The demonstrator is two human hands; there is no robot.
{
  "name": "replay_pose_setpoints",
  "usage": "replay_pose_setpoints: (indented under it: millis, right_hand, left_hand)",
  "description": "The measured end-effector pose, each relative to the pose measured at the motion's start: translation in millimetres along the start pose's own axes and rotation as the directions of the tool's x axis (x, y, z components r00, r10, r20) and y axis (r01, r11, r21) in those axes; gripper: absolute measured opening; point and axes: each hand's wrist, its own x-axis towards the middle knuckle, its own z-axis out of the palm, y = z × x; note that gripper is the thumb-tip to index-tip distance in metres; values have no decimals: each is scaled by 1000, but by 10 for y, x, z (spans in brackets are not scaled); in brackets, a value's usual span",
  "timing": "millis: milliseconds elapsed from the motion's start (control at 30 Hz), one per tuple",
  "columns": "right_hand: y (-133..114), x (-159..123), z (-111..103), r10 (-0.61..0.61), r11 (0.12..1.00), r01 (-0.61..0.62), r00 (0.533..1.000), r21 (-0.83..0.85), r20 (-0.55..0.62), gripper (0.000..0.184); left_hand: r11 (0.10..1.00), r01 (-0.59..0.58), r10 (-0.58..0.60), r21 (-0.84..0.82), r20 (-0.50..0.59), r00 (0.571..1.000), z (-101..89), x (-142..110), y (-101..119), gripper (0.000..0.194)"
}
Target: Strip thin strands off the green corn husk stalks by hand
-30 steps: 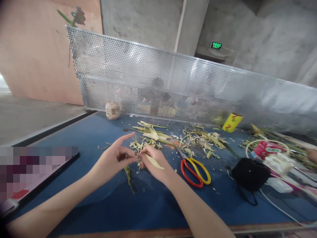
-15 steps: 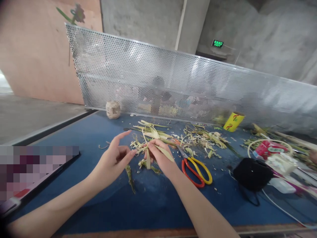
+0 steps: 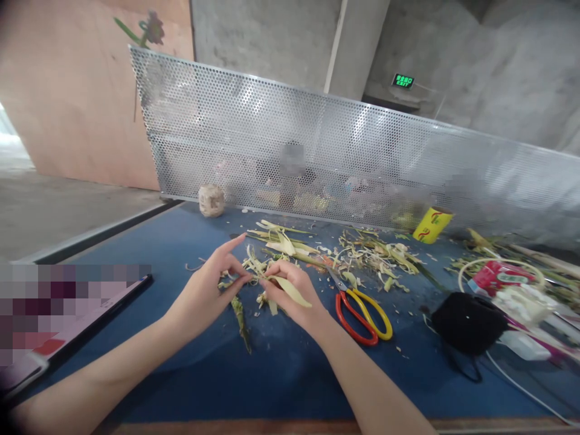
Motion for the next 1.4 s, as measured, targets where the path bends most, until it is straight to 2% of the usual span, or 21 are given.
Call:
replay_pose_setpoints:
  millis: [100, 167, 333, 500, 567, 633, 700, 800, 867, 967, 1067, 1233, 1400]
  right_hand:
    - [-8, -6, -12, -6, 999, 5, 1000, -49, -17, 15]
    - [-17, -6, -21, -13, 998, 11, 999, -59, -36, 15]
    - [-7, 21, -13, 31, 997, -29, 999, 75, -19, 22]
    - [48, 54, 22, 52, 968, -54, 999, 244, 14, 25]
    - [53, 57, 30, 66, 957, -72, 997, 280, 31, 23]
    - [49, 54, 34, 70, 948, -83, 996, 309, 51, 21]
    - [48, 50, 38, 73, 938, -95, 994, 333, 78, 20]
    - [56, 47, 43, 80, 929, -112, 991, 352, 105, 19]
    - [61, 46, 44, 71, 929, -106, 991, 356, 110, 19]
    - [55, 41, 48, 42, 931, -76, 994, 358, 99, 19]
    - [53, 32, 62, 21, 939, -45, 997, 340, 72, 19]
    - [85, 15, 106, -13, 957, -9, 997, 291, 73, 21]
    - [32, -12, 95, -43, 985, 38, 999, 166, 27, 18]
  left_hand:
    - [974, -135, 132, 182, 29, 991, -17, 11, 3, 51]
    - [961, -162, 156, 222, 42, 987, -21, 13, 2, 52]
    - [973, -111, 113, 202, 3, 994, -14, 14, -59, 57]
    - [969, -1, 30, 246, -117, 993, 14, 7, -109, 55]
    - [984, 55, -47, 168, -54, 997, 31, -11, -79, 57]
    - [995, 98, -99, 22, 74, 992, 50, -37, -28, 65]
    - [992, 100, -91, -73, 122, 988, 67, -64, 22, 71]
    - [987, 96, -87, -129, 71, 994, 84, -89, 65, 76]
    - [976, 135, -129, -170, 47, 991, 98, -95, 68, 79]
    - [946, 215, -196, -244, 97, 976, 135, -96, 53, 83]
    - [919, 235, -201, -317, 136, 970, 176, -92, 42, 83]
    - [892, 176, -177, -417, 36, 983, 163, -70, 58, 85]
    - [845, 235, -276, -481, -16, 961, 128, -41, 60, 87]
